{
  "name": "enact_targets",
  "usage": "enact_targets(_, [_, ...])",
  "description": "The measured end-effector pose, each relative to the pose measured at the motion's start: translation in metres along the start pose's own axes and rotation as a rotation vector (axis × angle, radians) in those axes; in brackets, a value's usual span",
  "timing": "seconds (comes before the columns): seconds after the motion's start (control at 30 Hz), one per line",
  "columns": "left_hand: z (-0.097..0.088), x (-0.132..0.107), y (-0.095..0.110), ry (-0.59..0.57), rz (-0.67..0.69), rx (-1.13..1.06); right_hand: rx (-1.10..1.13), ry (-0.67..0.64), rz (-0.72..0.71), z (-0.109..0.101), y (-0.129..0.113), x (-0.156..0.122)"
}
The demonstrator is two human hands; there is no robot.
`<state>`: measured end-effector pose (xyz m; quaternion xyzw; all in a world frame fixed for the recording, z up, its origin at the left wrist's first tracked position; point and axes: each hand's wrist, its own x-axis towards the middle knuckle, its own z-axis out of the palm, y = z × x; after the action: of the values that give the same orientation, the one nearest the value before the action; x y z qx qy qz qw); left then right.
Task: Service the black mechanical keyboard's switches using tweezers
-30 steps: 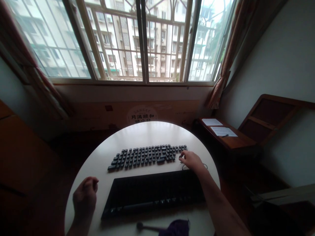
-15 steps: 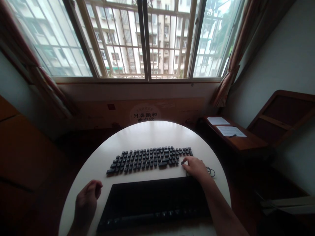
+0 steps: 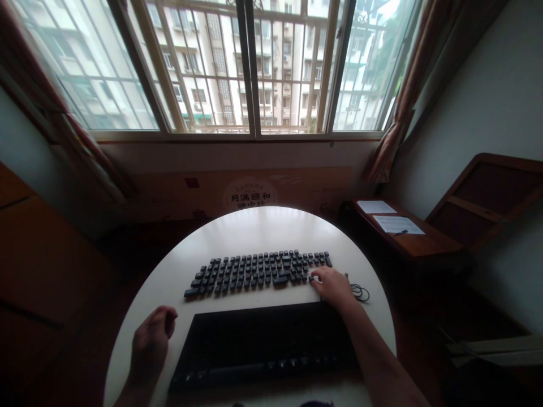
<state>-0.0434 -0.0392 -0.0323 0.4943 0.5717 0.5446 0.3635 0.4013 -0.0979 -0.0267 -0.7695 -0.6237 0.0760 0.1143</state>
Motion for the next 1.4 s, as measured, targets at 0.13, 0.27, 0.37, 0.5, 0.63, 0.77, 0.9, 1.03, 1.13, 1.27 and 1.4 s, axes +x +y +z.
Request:
enact_targets(0.13, [0.000,0.001,-0.001,0.005,-0.014,-0.009,-0.002,0.029,0.027,0.004,0.000,0.002])
enact_targets(0.27, [0.000,0.003,0.000,0.012,-0.015,-0.024,0.001,0.053,0.044,0.007,0.002,0.004])
enact_targets(0.37, [0.001,0.003,0.001,0.009,-0.002,-0.019,0.019,0.082,0.049,0.010,0.002,0.005])
enact_targets(0.5, [0.000,0.003,0.002,0.010,0.067,0.062,0.086,0.159,0.014,0.004,-0.002,0.003])
enact_targets(0.63, [-0.001,0.001,0.000,-0.001,0.122,0.135,0.198,0.340,-0.051,-0.026,0.001,-0.014])
enact_targets(0.77, [0.001,-0.001,0.000,-0.030,0.159,0.183,0.334,0.571,-0.004,-0.064,0.020,-0.053])
enact_targets(0.9, [0.004,-0.003,0.003,-0.063,0.218,0.258,0.726,0.598,0.146,-0.070,0.041,-0.101])
enact_targets(1.03, [0.006,-0.008,0.008,-0.075,0.325,0.430,1.014,0.356,0.358,-0.042,0.046,-0.143])
enact_targets(1.13, [0.009,-0.014,0.014,-0.090,0.463,0.523,1.127,0.323,0.424,-0.022,0.045,-0.164])
enact_targets(1.27, [0.017,-0.026,0.028,-0.158,0.737,0.604,1.075,0.330,0.414,-0.013,0.048,-0.178])
enact_targets(1.4, [0.027,-0.035,0.037,-0.314,0.925,0.676,1.033,0.383,0.433,-0.013,0.048,-0.183])
